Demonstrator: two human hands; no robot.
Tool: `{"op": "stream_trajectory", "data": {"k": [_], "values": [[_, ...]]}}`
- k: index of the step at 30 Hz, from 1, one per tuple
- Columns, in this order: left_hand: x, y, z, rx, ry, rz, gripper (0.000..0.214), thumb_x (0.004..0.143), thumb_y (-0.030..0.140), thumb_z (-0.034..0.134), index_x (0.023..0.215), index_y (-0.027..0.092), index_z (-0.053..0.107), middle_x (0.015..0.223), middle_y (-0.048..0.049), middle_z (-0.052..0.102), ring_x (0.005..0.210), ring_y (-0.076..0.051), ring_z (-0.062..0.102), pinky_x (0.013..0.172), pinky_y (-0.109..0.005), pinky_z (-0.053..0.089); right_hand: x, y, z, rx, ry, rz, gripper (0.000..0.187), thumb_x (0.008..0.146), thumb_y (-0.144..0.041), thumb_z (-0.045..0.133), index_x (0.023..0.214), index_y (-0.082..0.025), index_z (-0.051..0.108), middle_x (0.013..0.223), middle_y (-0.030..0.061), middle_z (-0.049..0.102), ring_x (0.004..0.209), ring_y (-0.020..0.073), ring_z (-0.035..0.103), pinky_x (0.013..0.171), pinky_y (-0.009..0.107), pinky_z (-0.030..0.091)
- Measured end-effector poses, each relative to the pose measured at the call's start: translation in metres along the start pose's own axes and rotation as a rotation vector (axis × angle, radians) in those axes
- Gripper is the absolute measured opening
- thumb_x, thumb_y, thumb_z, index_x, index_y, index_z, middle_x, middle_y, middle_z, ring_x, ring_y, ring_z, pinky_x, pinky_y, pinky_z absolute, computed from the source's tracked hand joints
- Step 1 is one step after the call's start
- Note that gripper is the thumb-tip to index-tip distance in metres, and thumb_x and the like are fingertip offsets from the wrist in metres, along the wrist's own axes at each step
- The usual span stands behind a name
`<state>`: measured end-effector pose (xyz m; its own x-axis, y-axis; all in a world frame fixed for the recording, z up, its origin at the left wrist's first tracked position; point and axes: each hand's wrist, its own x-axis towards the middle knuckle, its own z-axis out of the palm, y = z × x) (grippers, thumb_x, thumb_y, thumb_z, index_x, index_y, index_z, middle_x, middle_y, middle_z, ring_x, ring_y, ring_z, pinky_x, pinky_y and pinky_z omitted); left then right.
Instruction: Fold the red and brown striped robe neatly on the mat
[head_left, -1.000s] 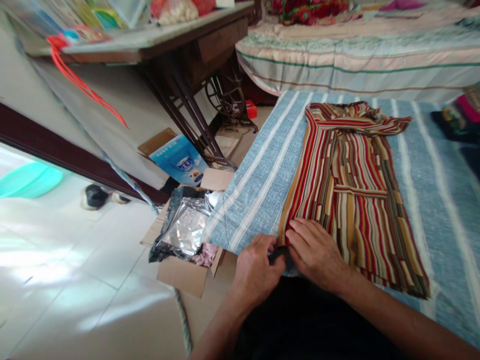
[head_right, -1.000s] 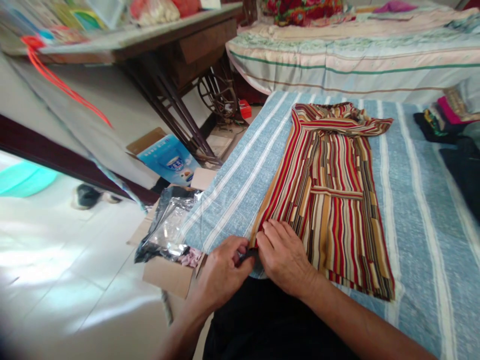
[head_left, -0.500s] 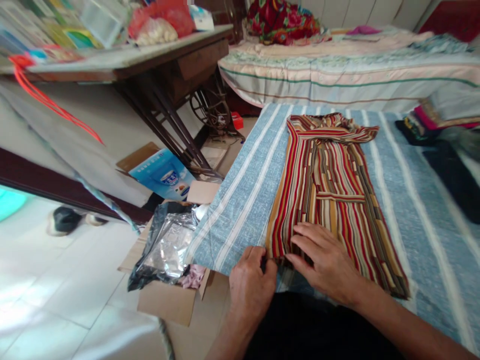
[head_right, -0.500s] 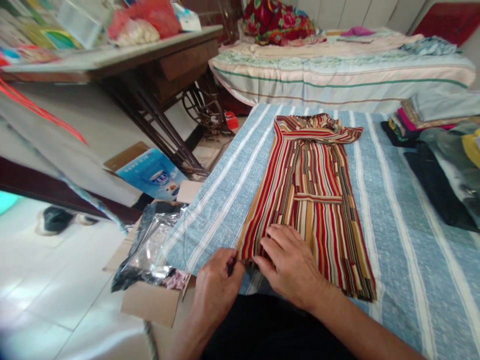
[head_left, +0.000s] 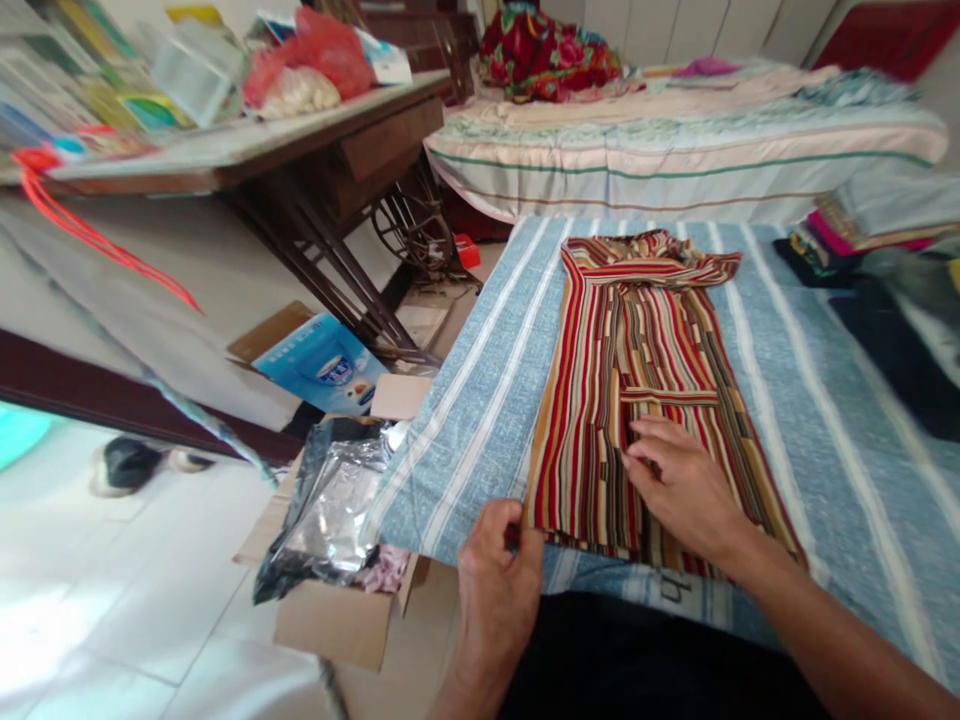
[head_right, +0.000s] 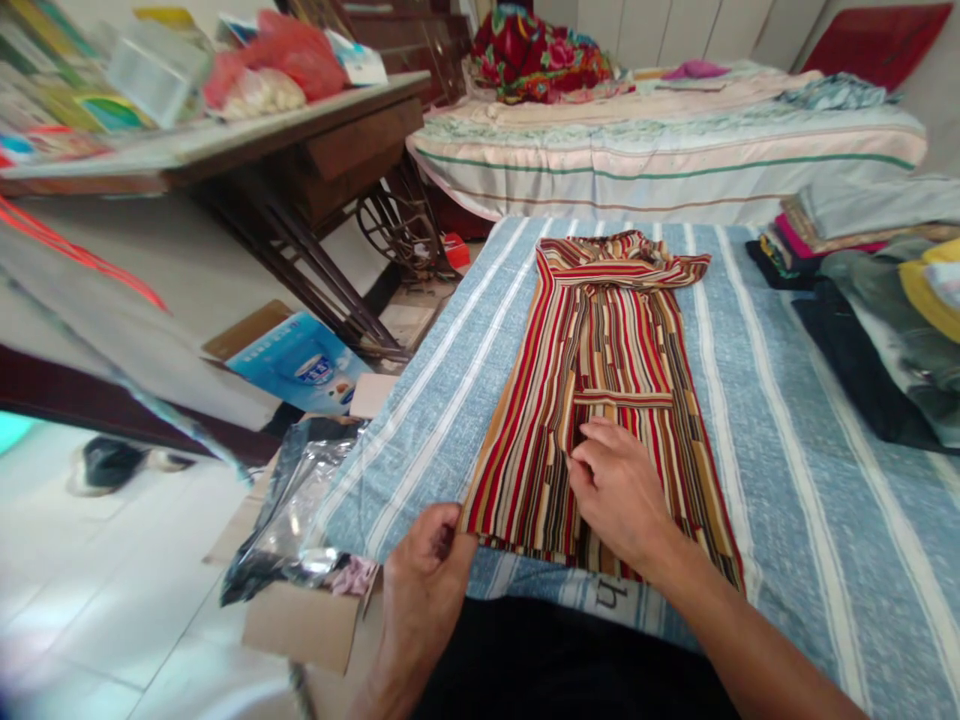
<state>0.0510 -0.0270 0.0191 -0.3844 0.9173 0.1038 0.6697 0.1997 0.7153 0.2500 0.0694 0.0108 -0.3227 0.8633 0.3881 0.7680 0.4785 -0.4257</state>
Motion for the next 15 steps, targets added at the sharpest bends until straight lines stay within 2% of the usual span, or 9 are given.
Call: {"op": "stream_trajectory", "data": {"k": [3,5,6,9,15], "values": [[0.000,0.000,0.003,-0.107,-0.051,-0.116,0.005,0.071,0.019,0.048,0.066,0.020,0.047,0.053,0.0069,0.048,0.050,-0.010,0.050,0.052,-0.021,0.040,-0.003,0.011,-0.004,0.086,0.019,0.045,0.023,0.084,-0.027,0.050,0.068,-0.019,0.064,0.102,0.0105,0.065,0.106,0.0240,0.057,0.094,0.043,0.046],[0.001,0.001,0.004,-0.143,-0.060,-0.151,0.004,0.071,0.018,0.048,0.073,0.020,0.048,0.055,0.0073,0.051,0.049,-0.010,0.053,0.052,-0.021,0.042,-0.006,0.016,-0.002,0.072,-0.007,0.048,0.026,0.085,-0.026,0.047,0.067,-0.018,0.064,0.101,0.0121,0.066,0.107,0.0255,0.057,0.094,0.045,0.046],[0.001,0.001,0.005,-0.142,-0.051,-0.147,0.010,0.071,0.017,0.047,0.080,0.020,0.051,0.055,0.0076,0.052,0.049,-0.010,0.054,0.052,-0.021,0.043,-0.007,0.017,-0.001,0.059,-0.017,0.042,0.027,0.086,-0.026,0.046,0.067,-0.018,0.064,0.102,0.0128,0.066,0.109,0.0260,0.056,0.095,0.045,0.045],[0.001,0.000,0.004,-0.053,-0.002,-0.054,0.028,0.072,0.015,0.045,0.099,0.018,0.054,0.052,0.0087,0.052,0.046,-0.011,0.054,0.052,-0.021,0.045,-0.010,0.016,0.004,0.001,-0.035,0.019,0.028,0.086,-0.023,0.044,0.070,-0.017,0.066,0.107,0.0137,0.065,0.114,0.0269,0.052,0.097,0.045,0.043],[-0.003,-0.008,0.005,0.216,0.113,0.230,0.023,0.079,0.015,0.042,0.091,0.018,0.062,0.059,0.0018,0.065,0.050,-0.012,0.062,0.053,-0.021,0.046,-0.012,0.009,0.001,-0.115,-0.060,0.018,0.026,0.087,-0.021,0.043,0.074,-0.015,0.066,0.111,0.0150,0.063,0.118,0.0289,0.048,0.097,0.048,0.041]]}}
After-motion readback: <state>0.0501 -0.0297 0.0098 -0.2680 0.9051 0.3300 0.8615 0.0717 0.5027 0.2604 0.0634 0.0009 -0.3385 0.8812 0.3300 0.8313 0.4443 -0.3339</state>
